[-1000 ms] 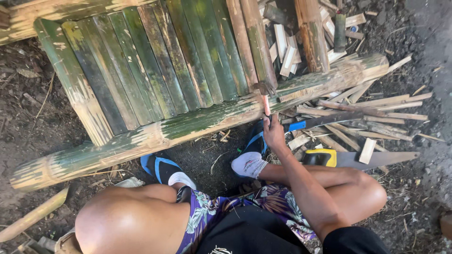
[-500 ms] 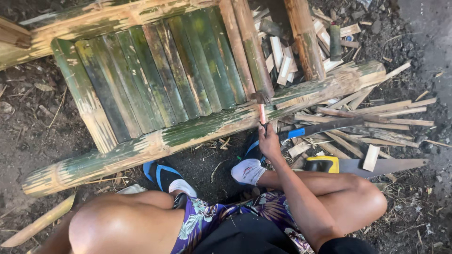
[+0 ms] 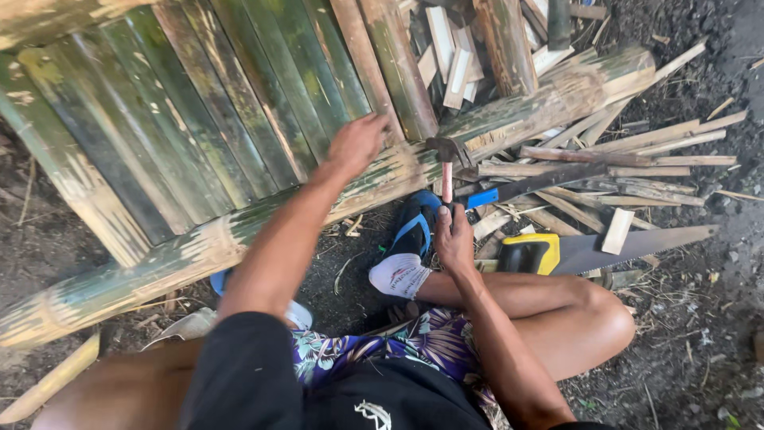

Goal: The person assembles a bamboo structure by placing split bamboo slats into a frame and securing them with nails using a hammer. They also use a machete to trim and shape bamboo pieces to fit the structure.

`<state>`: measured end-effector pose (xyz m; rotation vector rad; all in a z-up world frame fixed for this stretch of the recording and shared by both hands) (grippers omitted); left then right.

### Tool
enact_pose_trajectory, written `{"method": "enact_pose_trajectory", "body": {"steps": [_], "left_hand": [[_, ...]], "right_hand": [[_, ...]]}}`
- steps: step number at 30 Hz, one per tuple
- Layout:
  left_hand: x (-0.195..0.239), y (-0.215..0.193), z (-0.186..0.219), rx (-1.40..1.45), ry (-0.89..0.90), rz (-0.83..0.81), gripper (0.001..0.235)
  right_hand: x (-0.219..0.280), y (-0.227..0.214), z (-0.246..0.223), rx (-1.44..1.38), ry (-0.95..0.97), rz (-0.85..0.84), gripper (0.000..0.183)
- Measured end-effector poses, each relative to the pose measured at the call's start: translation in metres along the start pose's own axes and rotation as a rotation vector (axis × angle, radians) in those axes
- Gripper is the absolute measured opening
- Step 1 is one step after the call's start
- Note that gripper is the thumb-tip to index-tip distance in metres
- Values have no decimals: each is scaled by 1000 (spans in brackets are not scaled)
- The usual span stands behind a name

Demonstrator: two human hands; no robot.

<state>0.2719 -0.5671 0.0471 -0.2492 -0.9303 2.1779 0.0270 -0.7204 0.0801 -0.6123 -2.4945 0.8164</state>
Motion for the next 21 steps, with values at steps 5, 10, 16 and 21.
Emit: {"method": "enact_pose_trajectory", "body": {"steps": [5,10,16,21], "left_hand": [[-12,36,9,-112,12,182,11],[-18,47,1,-126,-26,118,9],[-15,41,3,-139,-45,89,11],[-17,37,3,-100,-87,47,17]], "right_hand": [[-6,-15,-16,38,-70,-60,34],[-11,-11,-25,123,-245,-56,25],[-27,-1,-21,193,-162,-102,23],[-28,4,-25,175,-103,-100,22]]}}
Point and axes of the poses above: each hand's wrist, its own x-axis away from the middle knuckle, its own y-axis out of the palm, z = x × y, the point moved 2 cm from there along -x, towards the middle knuckle, and after that the axes turned 1 degree about -y, right-handed, at the moved point
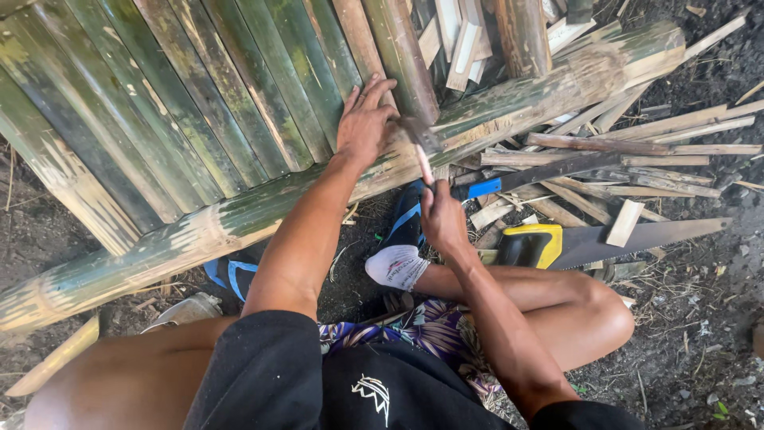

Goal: The person assembles a bamboo structure by placing split bamboo slats into a frame and securing them with nails using a hammer. They also use a machete to trim and shape bamboo pieces to fit the structure.

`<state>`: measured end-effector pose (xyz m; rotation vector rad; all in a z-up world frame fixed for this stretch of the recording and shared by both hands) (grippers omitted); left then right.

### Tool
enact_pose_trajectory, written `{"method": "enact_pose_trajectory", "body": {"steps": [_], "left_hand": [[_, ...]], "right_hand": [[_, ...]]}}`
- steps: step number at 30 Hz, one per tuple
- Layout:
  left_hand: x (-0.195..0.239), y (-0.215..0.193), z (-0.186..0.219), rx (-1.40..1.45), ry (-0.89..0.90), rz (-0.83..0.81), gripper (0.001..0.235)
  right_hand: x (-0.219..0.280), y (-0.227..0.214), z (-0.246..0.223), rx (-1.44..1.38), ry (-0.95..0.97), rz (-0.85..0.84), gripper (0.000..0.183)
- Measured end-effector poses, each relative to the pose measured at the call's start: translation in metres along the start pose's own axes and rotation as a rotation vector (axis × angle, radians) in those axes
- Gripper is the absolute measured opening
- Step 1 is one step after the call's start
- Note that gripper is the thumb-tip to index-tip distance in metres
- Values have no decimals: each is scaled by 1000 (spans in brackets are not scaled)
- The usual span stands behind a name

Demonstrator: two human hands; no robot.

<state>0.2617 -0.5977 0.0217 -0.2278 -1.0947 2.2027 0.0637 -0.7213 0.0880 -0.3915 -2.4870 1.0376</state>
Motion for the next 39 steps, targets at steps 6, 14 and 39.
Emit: {"method": "enact_pose_trajectory", "body": {"steps": [6,14,39], "left_hand": [[-10,-33,-34,75,61,-34,51],[176,-262,-199,-633,-328,-465,59],[595,-30,-279,-77,-976,-439,37]], "right_hand": [[3,4,13,-25,-82,58,24],[11,6,4,-130,-87,156,21],[2,75,30,-591,-123,253,26]]}}
Point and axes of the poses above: each hand's wrist, its own x-axis away from the middle knuckle, its own y-axis out of the palm, z = x × y, the point moved 2 cm from there along -x, towards the middle knuckle, and after that the axes turned 1 degree about -y, right-handed, at the moved point
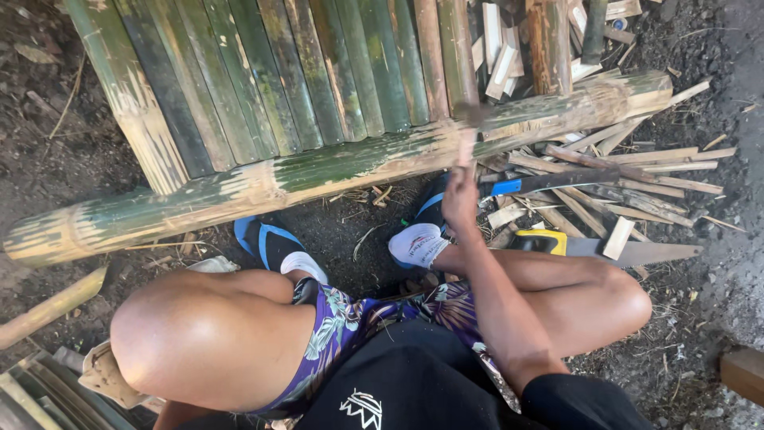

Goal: The person assembles a bamboo structure by placing split bamboo slats into a frame and securing them with nails using a hammer. They also use a machete to trim and shape bamboo pieces to fit the structure.

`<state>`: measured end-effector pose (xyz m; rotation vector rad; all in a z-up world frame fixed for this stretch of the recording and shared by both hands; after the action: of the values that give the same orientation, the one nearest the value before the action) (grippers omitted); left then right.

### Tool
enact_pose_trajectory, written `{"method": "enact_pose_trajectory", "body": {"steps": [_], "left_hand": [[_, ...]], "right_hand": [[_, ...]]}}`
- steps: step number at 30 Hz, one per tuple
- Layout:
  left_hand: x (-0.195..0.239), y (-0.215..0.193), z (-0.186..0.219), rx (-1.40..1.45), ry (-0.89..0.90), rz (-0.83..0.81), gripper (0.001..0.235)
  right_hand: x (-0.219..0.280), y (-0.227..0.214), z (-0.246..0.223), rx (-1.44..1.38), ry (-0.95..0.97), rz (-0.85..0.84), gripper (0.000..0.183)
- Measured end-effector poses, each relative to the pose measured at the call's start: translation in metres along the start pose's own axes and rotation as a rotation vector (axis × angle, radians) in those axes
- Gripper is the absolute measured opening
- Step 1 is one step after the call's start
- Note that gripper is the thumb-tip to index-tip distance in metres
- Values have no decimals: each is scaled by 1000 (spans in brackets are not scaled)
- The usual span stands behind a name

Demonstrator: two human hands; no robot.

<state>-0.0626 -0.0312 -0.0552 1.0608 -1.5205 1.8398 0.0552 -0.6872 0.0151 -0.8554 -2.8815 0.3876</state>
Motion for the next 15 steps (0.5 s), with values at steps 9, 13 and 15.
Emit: {"method": "enact_pose_trajectory", "body": {"steps": [9,13,15], "left_hand": [[4,-41,-21,-31,-2,-35,34],[-6,-73,-37,-110,43,-43,32],[-29,-130,-22,-174,143,41,32]], "right_hand": [[-54,13,-40,181,186,-146,35],[-144,34,-68,91,254,-251,28],[-189,46,-77,69,291,-273,27]]}}
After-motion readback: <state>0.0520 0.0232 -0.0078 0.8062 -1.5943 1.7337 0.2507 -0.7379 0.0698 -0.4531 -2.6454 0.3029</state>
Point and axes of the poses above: each hand's wrist, its own x-axis away from the middle knuckle, its own y-axis out of the palm, z = x × y, the point moved 2 cm from there along -x, towards the middle knuckle, and after that the axes turned 1 degree about -y, right-handed, at the moved point
